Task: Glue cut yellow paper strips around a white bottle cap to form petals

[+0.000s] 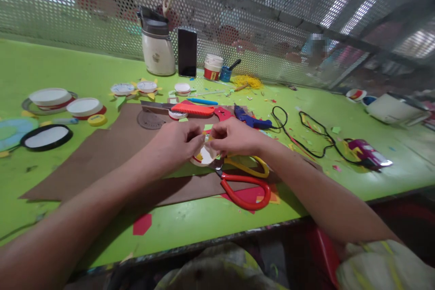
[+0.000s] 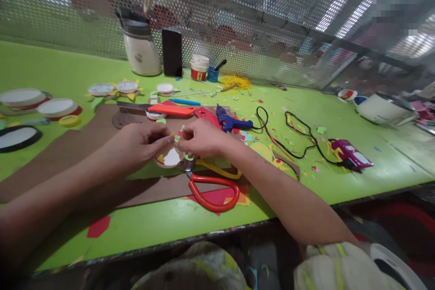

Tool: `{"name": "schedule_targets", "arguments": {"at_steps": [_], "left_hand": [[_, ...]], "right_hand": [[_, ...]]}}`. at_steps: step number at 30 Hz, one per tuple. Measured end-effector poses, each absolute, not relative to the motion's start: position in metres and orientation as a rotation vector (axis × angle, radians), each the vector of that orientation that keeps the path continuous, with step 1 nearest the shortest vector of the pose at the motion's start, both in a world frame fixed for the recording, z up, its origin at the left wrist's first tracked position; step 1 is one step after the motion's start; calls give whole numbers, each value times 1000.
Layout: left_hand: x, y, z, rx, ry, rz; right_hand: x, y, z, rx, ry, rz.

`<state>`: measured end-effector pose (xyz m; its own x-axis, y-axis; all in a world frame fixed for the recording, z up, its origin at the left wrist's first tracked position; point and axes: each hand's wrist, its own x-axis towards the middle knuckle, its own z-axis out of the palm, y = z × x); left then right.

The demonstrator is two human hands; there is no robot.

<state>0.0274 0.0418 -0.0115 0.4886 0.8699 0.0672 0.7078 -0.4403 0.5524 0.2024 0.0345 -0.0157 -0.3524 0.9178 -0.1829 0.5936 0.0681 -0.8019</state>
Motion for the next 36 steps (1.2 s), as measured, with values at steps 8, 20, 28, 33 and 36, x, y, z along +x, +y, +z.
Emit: {"name": "schedule_targets", "arguments": {"at_steps": [8,20,28,33,36], "left_hand": [[29,37,-10,2292,1261,461],[28,37,-10,2329,1270,462],[30,36,-11,2341,1281,442],[27,38,-11,2336,1265,482],[23,41,-12,2333,1232,518]], "right_hand": [[202,34,-17,-1497,-2039,1123],[202,29,-11,-1587,-2174,902],[200,29,-18,-1609,-2160,875],[203,29,-14,-1584,-2109,913],[212,27,-1,-1533,-2010,937]]}}
